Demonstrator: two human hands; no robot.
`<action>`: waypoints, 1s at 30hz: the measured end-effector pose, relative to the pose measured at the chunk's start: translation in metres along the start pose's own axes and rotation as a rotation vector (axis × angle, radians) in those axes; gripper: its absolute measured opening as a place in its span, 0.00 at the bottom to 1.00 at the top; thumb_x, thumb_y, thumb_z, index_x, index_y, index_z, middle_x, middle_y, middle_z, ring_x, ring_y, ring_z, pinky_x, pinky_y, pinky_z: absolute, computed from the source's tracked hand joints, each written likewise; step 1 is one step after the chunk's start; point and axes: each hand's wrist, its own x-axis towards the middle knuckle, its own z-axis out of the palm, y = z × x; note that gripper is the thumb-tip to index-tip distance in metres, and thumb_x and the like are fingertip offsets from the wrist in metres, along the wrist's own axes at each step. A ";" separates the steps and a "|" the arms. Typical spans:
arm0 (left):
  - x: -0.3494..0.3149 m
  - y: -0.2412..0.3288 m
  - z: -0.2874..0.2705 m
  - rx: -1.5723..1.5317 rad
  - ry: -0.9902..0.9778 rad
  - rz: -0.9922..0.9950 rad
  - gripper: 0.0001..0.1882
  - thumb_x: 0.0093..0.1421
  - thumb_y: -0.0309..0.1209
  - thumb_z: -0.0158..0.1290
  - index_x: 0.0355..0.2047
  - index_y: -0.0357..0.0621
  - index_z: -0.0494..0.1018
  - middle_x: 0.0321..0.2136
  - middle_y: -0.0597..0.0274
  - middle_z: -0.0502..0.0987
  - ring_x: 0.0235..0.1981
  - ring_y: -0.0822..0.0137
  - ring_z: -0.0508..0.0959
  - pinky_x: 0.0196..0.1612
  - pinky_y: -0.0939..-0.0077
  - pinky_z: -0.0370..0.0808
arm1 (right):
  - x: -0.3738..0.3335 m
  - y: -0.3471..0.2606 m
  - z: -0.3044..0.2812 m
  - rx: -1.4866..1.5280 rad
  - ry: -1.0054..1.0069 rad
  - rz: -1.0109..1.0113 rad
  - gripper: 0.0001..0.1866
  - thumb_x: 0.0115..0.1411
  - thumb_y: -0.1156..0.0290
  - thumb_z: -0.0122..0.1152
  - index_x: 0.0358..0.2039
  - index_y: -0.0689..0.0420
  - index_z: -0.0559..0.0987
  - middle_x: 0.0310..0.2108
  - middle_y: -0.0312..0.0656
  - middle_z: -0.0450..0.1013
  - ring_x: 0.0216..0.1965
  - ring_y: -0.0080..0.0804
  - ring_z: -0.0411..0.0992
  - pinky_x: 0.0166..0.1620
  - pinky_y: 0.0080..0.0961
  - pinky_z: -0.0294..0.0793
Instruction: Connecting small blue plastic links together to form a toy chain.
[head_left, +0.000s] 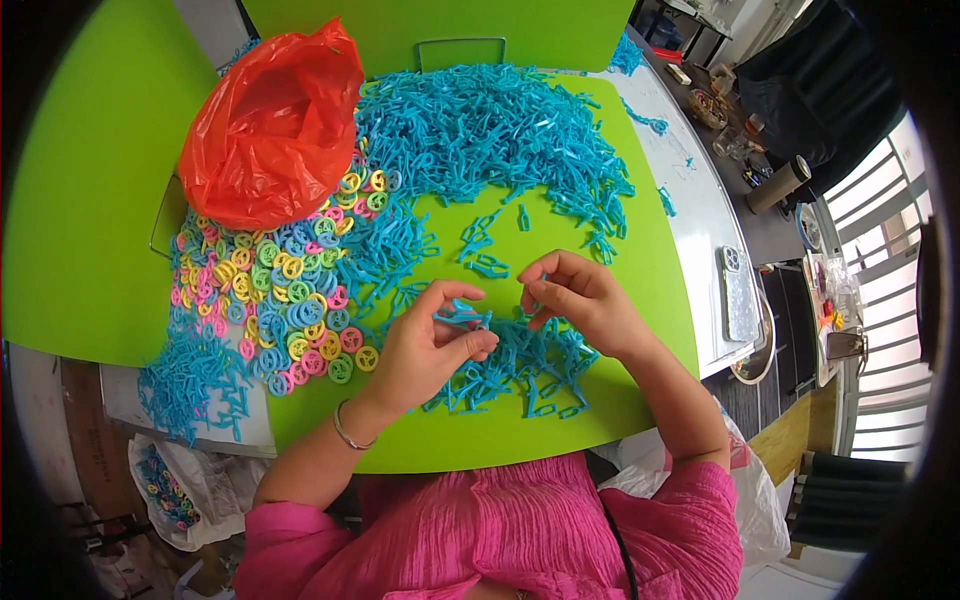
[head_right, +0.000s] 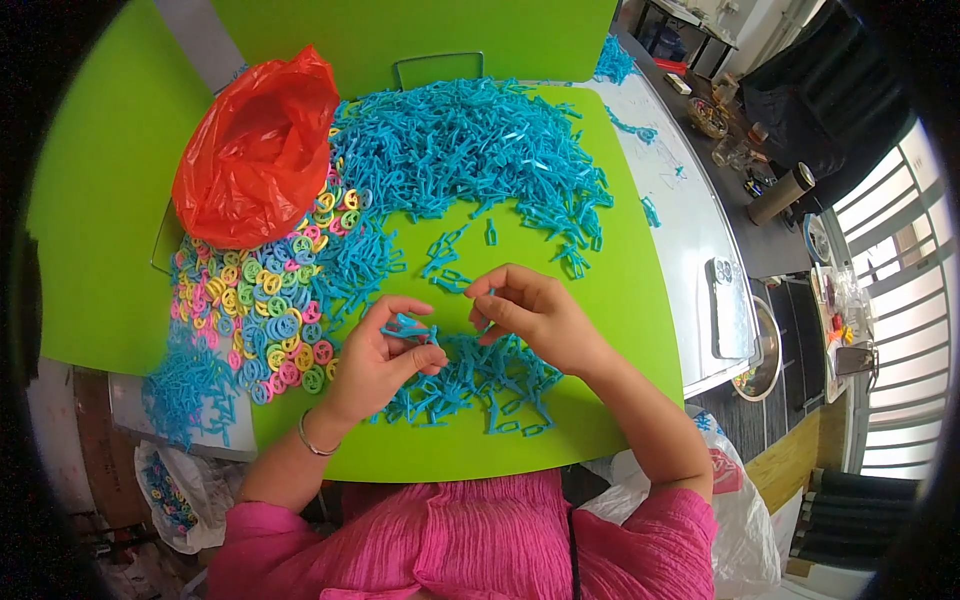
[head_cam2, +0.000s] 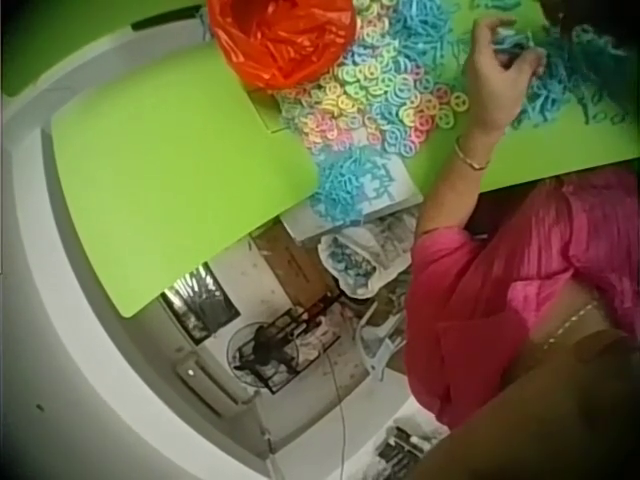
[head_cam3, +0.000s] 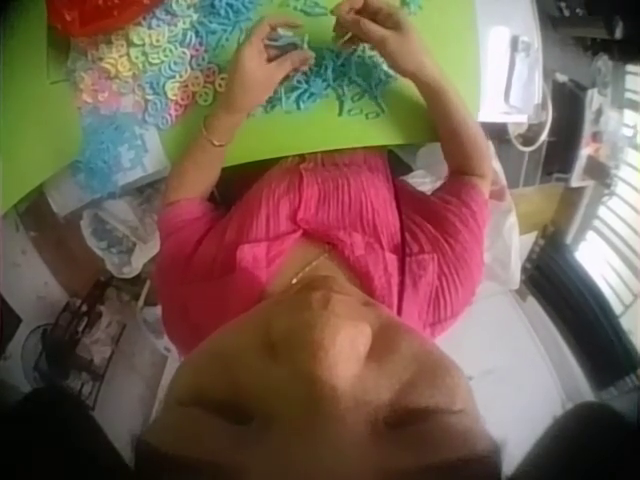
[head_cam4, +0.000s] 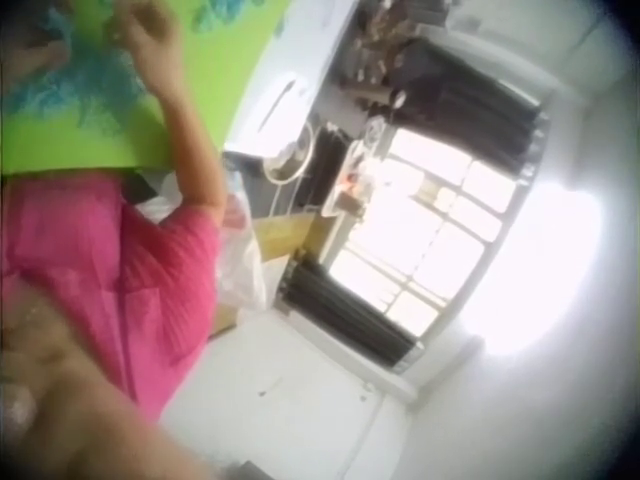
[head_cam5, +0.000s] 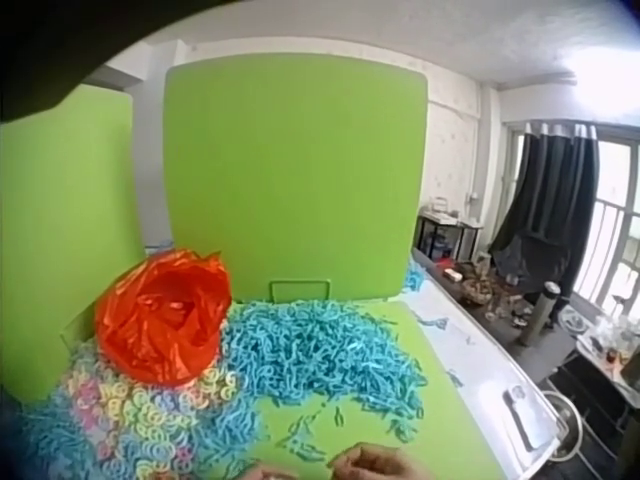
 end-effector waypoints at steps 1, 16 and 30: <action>-0.001 0.002 0.003 0.000 -0.001 0.000 0.22 0.54 0.20 0.58 0.48 0.39 0.63 0.28 0.64 0.70 0.34 0.71 0.79 0.33 0.82 0.77 | 0.000 -0.001 0.003 -0.115 0.044 -0.046 0.11 0.62 0.77 0.50 0.45 0.62 0.72 0.34 0.40 0.71 0.35 0.29 0.71 0.40 0.25 0.74; 0.002 0.005 -0.003 -0.173 -0.027 0.085 0.29 0.57 0.19 0.53 0.59 0.43 0.58 0.31 0.64 0.73 0.34 0.73 0.76 0.40 0.80 0.76 | -0.004 0.013 0.018 0.221 -0.007 -0.003 0.14 0.65 0.67 0.50 0.46 0.62 0.73 0.28 0.37 0.71 0.30 0.24 0.70 0.39 0.20 0.70; -0.003 0.026 -0.019 0.844 -0.161 0.582 0.14 0.50 0.35 0.63 0.34 0.44 0.72 0.34 0.61 0.71 0.34 0.64 0.73 0.37 0.71 0.71 | -0.002 0.013 0.008 0.265 0.122 -0.004 0.11 0.63 0.68 0.53 0.39 0.62 0.76 0.31 0.39 0.74 0.32 0.24 0.71 0.36 0.21 0.70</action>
